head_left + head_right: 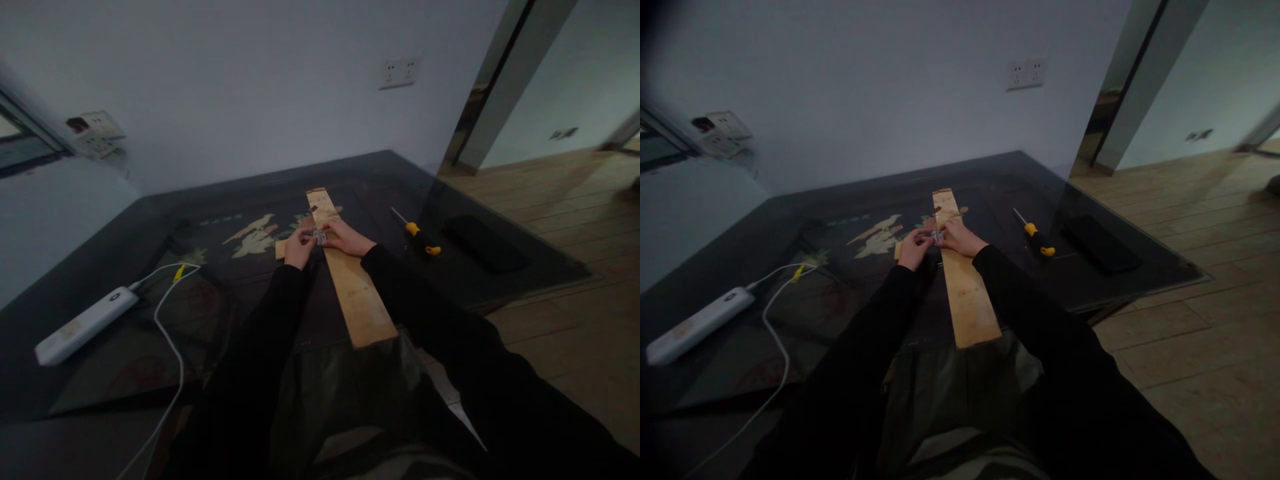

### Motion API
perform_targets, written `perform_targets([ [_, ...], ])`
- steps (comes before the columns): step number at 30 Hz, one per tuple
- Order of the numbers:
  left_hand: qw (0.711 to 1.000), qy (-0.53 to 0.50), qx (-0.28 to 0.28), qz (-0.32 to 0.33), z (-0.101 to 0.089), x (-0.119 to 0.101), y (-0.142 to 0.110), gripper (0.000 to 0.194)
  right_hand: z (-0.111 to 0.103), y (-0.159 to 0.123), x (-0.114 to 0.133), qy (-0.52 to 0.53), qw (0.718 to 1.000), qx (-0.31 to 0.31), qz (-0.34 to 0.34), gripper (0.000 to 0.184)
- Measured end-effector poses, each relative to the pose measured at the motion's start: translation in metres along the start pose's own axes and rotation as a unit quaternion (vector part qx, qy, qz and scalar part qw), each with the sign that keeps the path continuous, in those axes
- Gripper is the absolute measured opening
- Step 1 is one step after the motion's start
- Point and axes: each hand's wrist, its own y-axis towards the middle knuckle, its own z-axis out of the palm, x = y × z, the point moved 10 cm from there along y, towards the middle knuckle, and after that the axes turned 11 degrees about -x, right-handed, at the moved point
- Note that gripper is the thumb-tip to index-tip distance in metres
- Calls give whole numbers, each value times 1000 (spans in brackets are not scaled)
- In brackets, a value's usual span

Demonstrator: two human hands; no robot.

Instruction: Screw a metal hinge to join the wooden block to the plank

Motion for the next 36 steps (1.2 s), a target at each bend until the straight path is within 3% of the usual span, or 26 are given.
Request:
perform_targets([
  [5, 1000, -8, 9, -4, 2, 3, 0, 22, -2, 3, -4, 0, 1000, -10, 2, 27],
  [11, 1000, -2, 8, -10, 2, 7, 1, 22, -2, 1, -2, -1, 1000, -13, -9, 43],
  [17, 1000, -18, 7, -16, 2, 6, 2, 20, -5, 0, 2, -20, 999, -27, 5, 37],
  [29, 991, -118, 14, -67, 3, 10, 5, 26, -24, 1, 14, 142, 987, -70, 34, 29],
  [36, 972, -200, 44, -115, 15, 12, -4, 34, -26, 0, 8, 168, 983, -39, 66, 30],
])
